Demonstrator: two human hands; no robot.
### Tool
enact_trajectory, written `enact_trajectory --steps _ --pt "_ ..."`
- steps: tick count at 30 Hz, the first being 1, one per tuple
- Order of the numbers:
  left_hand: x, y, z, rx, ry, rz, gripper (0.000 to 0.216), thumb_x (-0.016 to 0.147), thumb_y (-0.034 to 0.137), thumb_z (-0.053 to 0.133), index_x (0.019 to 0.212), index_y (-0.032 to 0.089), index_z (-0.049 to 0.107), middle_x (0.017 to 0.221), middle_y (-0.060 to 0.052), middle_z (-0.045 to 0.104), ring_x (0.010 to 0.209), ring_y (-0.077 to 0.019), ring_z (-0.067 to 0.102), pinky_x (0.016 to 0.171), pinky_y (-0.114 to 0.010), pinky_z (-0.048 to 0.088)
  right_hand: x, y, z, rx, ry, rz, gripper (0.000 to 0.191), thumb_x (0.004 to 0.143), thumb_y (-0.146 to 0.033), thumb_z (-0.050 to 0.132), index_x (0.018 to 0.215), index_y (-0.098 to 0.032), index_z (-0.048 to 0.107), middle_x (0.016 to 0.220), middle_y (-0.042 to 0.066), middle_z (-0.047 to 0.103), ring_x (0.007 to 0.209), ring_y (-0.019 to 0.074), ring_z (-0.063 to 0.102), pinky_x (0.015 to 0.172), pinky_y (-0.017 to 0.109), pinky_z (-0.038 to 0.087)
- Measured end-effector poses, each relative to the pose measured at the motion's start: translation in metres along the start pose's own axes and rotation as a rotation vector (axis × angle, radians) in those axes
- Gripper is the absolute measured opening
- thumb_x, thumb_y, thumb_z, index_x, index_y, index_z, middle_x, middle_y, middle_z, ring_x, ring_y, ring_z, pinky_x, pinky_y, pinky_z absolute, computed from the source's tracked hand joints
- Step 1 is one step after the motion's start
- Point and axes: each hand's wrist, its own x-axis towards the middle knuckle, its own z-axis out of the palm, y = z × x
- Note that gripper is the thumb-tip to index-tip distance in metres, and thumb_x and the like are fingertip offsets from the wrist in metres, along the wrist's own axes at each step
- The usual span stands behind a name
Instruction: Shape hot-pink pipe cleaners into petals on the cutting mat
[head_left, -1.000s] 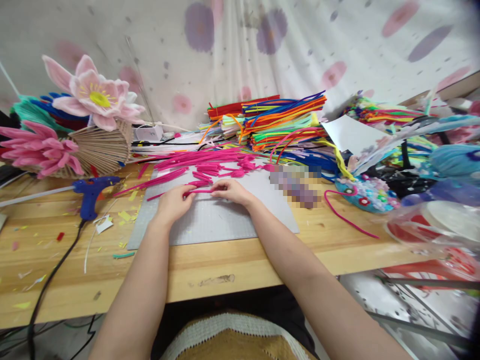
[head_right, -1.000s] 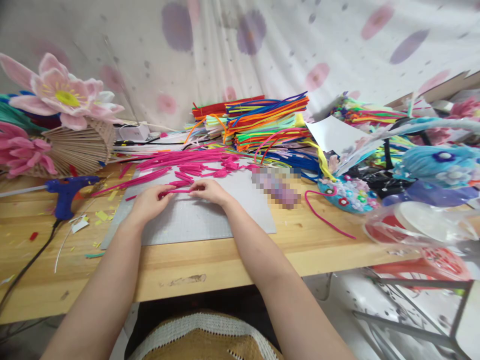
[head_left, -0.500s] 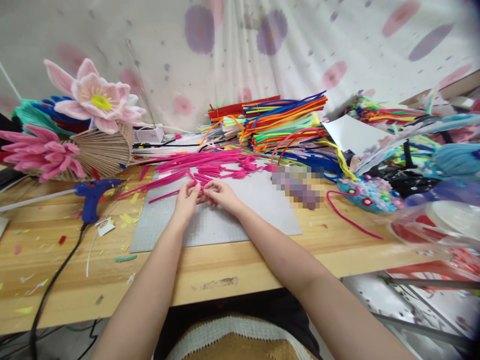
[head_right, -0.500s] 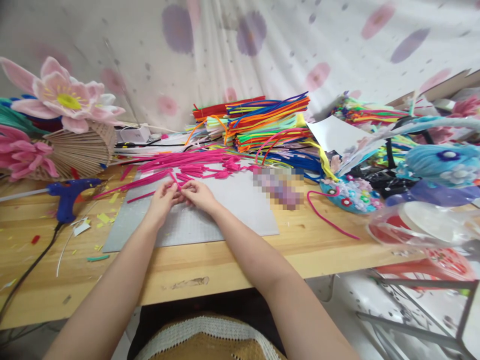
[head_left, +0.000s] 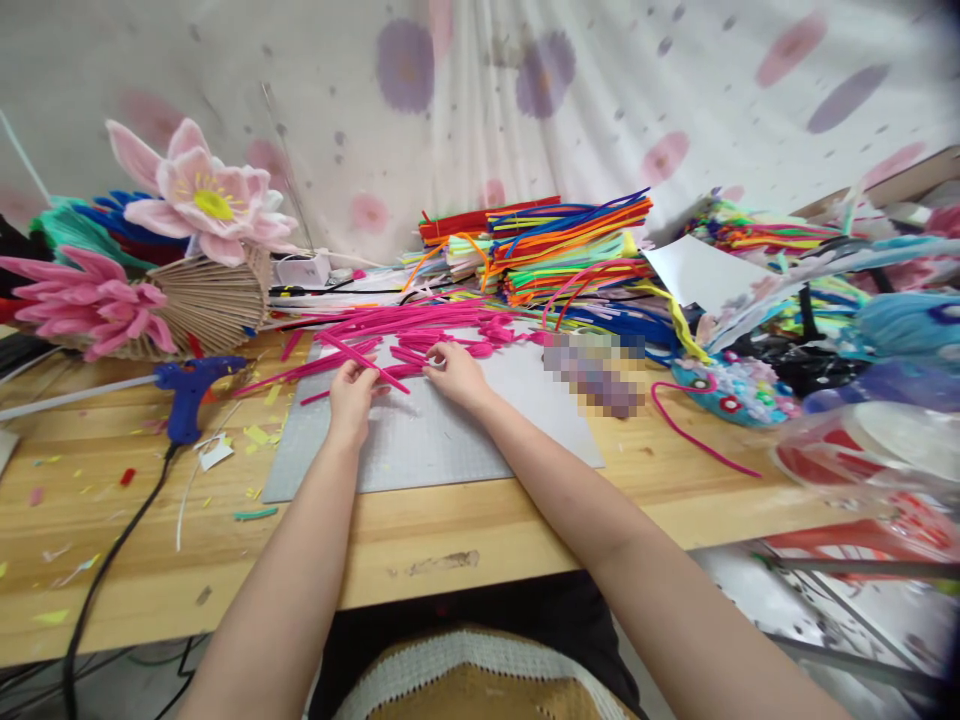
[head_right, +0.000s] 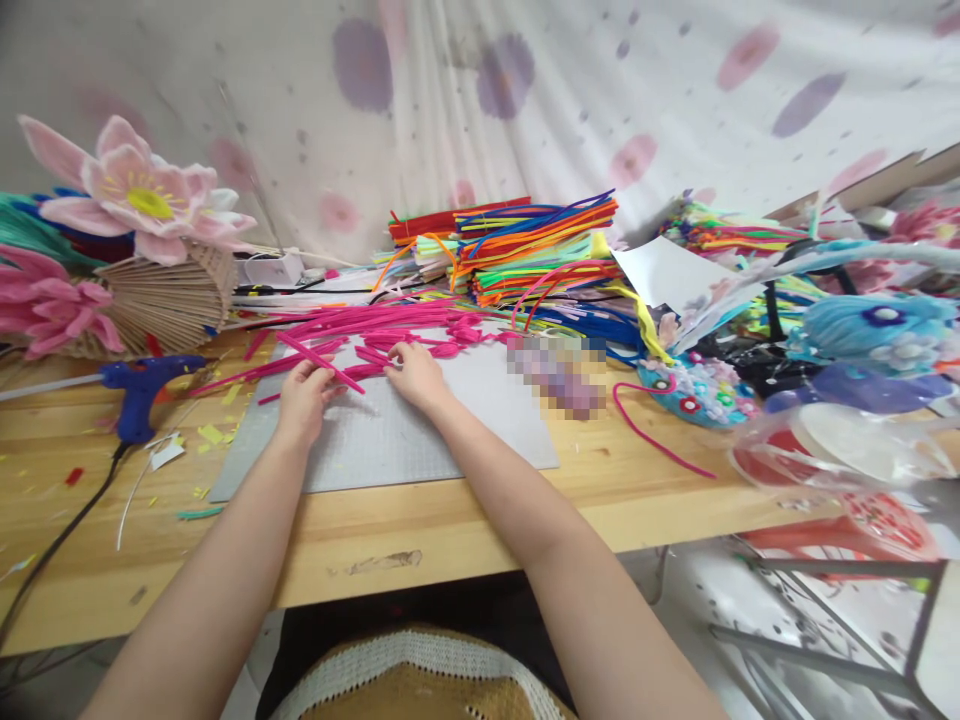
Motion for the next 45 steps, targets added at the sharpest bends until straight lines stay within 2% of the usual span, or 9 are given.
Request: enact_trajectory --steps 3,5,11,15,21,28,35,38,45 --pt "0.001 -0.001 0.000 -0.020 0.022 -0.030 0.024 0.052 0.022 0.060 0.075 0.015 0.055 0.062 0.004 0.054 0.053 -0.0085 0.054 0.054 -0.024 0.047 0.006 -0.002 0.004 -0.040 -0.033 -0.035 0.010 0.072 -0.021 0.056 0.081 -0.020 0.060 0.083 0.005 0.061 0.081 0.0183 0.054 0.074 0.032 0.041" --pt "0.001 -0.001 -0.001 -0.035 0.022 -0.044 0.022 0.052 0.021 0.060 0.072 0.015 0.053 0.059 0.004 0.053 0.052 -0.0083 0.053 0.055 -0.025 0.048 0.010 -0.001 0.006 0.043 -0.044 -0.014 0.006 0.072 -0.019 0.054 0.075 -0.020 0.059 0.077 0.003 0.061 0.075 0.0163 0.054 0.071 0.031 0.041" --pt "0.000 -0.001 0.003 -0.072 -0.005 -0.070 0.015 0.055 0.018 0.057 0.067 0.015 0.050 0.056 0.005 0.053 0.055 -0.0091 0.054 0.062 -0.028 0.050 0.013 0.006 -0.016 0.657 -0.148 0.222 0.006 0.069 -0.021 0.054 0.071 -0.018 0.050 0.071 0.001 0.061 0.059 0.0097 0.053 0.053 0.022 0.041" --pt "-0.006 -0.003 0.009 -0.031 -0.047 -0.064 0.019 0.054 0.019 0.060 0.070 0.015 0.052 0.060 0.003 0.054 0.056 -0.0096 0.054 0.058 -0.026 0.049 -0.003 0.009 -0.028 0.909 -0.195 0.233 0.020 0.063 -0.027 0.063 0.073 -0.017 0.050 0.072 0.001 0.064 0.057 0.0076 0.053 0.049 0.018 0.039" --pt "-0.013 -0.008 0.015 -0.003 -0.162 0.002 0.023 0.053 0.022 0.066 0.073 0.015 0.057 0.067 0.002 0.057 0.059 -0.0095 0.054 0.057 -0.023 0.046 -0.019 0.009 -0.020 0.953 -0.228 0.157 0.025 0.062 -0.034 0.067 0.072 -0.017 0.051 0.064 -0.001 0.060 0.050 0.0057 0.047 0.045 0.017 0.036" --pt "-0.013 -0.015 0.019 0.001 -0.174 -0.009 0.017 0.056 0.022 0.064 0.070 0.015 0.059 0.064 0.002 0.058 0.055 -0.0086 0.052 0.056 -0.022 0.044 -0.015 0.000 -0.008 1.031 -0.088 0.140 0.025 0.059 -0.032 0.069 0.074 -0.018 0.054 0.064 -0.004 0.055 0.055 0.0060 0.048 0.048 0.017 0.040" --pt "-0.016 -0.015 0.025 -0.006 -0.190 -0.076 0.018 0.055 0.023 0.064 0.070 0.013 0.060 0.062 0.001 0.058 0.052 -0.0088 0.052 0.054 -0.023 0.044 -0.014 -0.003 0.006 1.205 -0.108 0.075 0.031 0.055 -0.024 0.071 0.079 -0.019 0.052 0.074 -0.003 0.059 0.069 0.0093 0.057 0.070 0.026 0.049" --pt "-0.016 -0.015 0.024 0.003 -0.204 -0.094 0.019 0.055 0.024 0.065 0.070 0.012 0.060 0.062 0.000 0.059 0.053 -0.0094 0.053 0.055 -0.024 0.045 -0.014 -0.003 0.009 1.195 -0.117 0.060 0.028 0.058 -0.024 0.068 0.079 -0.019 0.050 0.074 -0.003 0.059 0.070 0.0094 0.057 0.070 0.026 0.050" --pt "-0.015 -0.017 0.025 0.041 -0.177 -0.082 0.019 0.057 0.025 0.065 0.069 0.012 0.061 0.060 0.000 0.058 0.051 -0.0092 0.052 0.053 -0.024 0.045 -0.009 -0.003 0.008 1.041 0.115 0.014 0.018 0.064 -0.021 0.056 0.080 -0.020 0.048 0.072 -0.005 0.051 0.061 0.0076 0.053 0.062 0.025 0.050"
